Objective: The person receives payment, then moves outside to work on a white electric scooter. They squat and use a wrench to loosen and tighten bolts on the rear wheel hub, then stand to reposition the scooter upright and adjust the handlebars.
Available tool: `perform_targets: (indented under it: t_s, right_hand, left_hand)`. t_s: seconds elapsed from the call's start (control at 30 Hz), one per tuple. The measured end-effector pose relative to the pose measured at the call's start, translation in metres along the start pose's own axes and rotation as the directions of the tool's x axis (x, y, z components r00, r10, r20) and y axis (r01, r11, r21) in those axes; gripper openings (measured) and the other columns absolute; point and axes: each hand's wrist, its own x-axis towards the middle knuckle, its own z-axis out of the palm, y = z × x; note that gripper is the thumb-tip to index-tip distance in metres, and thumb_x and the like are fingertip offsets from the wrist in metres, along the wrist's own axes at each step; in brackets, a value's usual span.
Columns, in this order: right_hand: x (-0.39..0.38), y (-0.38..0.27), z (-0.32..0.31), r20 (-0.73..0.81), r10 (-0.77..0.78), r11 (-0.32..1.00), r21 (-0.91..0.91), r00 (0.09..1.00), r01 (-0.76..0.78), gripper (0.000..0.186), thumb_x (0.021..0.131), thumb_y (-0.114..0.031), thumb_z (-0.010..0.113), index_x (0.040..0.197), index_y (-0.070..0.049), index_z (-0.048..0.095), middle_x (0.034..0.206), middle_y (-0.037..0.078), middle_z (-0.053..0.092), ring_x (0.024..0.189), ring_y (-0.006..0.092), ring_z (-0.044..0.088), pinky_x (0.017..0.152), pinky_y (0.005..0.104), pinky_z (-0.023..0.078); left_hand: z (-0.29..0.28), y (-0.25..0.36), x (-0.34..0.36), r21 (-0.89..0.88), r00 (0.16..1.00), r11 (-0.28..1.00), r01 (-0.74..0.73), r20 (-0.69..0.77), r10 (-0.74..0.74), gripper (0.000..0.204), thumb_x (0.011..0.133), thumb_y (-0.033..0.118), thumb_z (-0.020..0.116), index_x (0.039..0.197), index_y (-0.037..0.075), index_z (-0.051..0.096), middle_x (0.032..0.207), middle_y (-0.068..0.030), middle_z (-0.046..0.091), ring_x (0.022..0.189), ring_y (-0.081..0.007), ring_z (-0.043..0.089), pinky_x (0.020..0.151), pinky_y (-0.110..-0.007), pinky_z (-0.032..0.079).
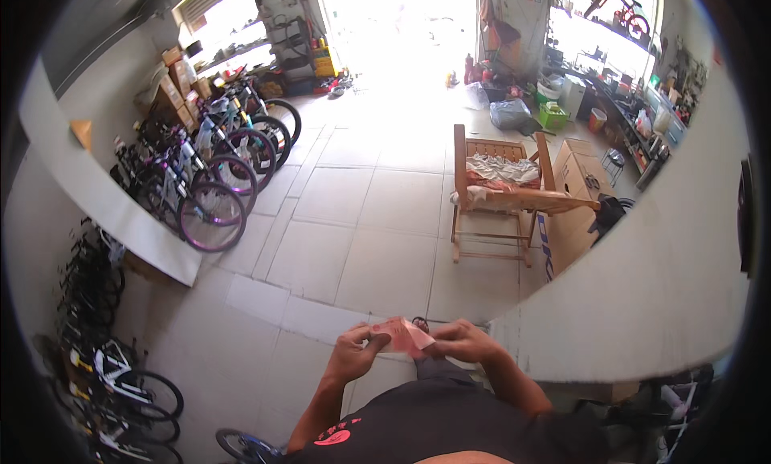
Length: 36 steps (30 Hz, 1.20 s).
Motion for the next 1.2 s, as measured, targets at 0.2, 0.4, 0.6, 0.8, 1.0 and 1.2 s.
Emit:
perform_targets:
  t_s: [0.2,0.4,0.6,0.8,1.0,1.2]
  right_hand:
    - [0.228,-0.094,-0.123,0.342,-0.005,0.993,0.116,0.940,-0.037,0.042,0.101,-0.041,0.069,0.111,0.000,0.075,0.081,0.005,0.070,0.075,0.0126,0.065,0.071,0.0363,0.052]
    - [0.431,-0.133,-0.217,0.393,0.022,0.947,-0.304,0.919,0.107,0.037,0.104,-0.035,0.068,0.099,0.000,0.076,0.079,0.000,0.068,0.076,0.0099,0.063,0.069,0.0329,0.050]
    - [0.611,-0.162,-0.322,0.053,0.229,0.729,-0.671,0.972,-0.136,0.031,0.104,-0.031,0.068,0.104,-0.002,0.077,0.084,0.002,0.074,0.077,0.0125,0.065,0.074,0.0326,0.053]
    - [0.683,-0.201,-0.462,0.026,0.045,0.995,0.089,0.999,-0.047,0.031,0.101,-0.030,0.073,0.110,0.000,0.078,0.089,0.004,0.076,0.085,0.0094,0.069,0.081,0.0290,0.056]
    - [0.835,-0.222,-0.599,-0.104,-0.164,0.984,0.053,0.981,0.170,0.023,0.100,-0.026,0.073,0.099,-0.004,0.079,0.076,0.005,0.071,0.074,0.0093,0.065,0.070,0.0314,0.054]
    - [1.020,-0.248,-0.753,-0.115,0.091,0.918,-0.375,0.989,-0.129,0.034,0.101,-0.032,0.073,0.100,0.001,0.078,0.079,0.004,0.074,0.077,0.0123,0.068,0.073,0.0325,0.055]
  left_hand:
    - [-0.086,0.015,0.205,-0.214,0.966,0.965,0.151,-0.174,-0.189,0.017,0.101,0.006,0.071,0.114,-0.003,0.078,0.107,-0.0047,0.076,0.100,-0.0139,0.068,0.089,-0.029,0.054]
    - [-0.151,-0.032,0.364,-0.313,0.935,0.950,-0.014,-0.342,-0.099,0.012,0.100,0.007,0.073,0.104,-0.002,0.079,0.106,-0.0051,0.075,0.093,-0.0121,0.067,0.084,-0.028,0.053]
    - [-0.215,-0.019,0.592,-0.499,0.964,0.866,-0.019,-0.240,-0.117,0.028,0.104,0.009,0.068,0.126,-0.007,0.071,0.114,-0.0083,0.077,0.104,-0.0139,0.069,0.096,-0.031,0.055]
    - [-0.275,0.023,0.840,-0.040,0.998,0.999,-0.004,0.056,0.006,0.017,0.100,0.013,0.073,0.109,0.000,0.079,0.103,-0.0066,0.073,0.101,-0.0146,0.068,0.089,-0.032,0.054]
    - [-0.309,0.025,1.072,-0.256,0.958,0.967,0.019,0.281,0.055,0.025,0.104,0.015,0.070,0.120,-0.004,0.075,0.112,-0.0055,0.075,0.103,-0.0133,0.068,0.092,-0.032,0.054]
    - [-0.342,0.040,1.255,-0.498,0.995,0.863,0.090,0.079,-0.058,0.025,0.103,0.007,0.069,0.125,-0.006,0.072,0.113,-0.0075,0.076,0.102,-0.0135,0.069,0.092,-0.030,0.055]
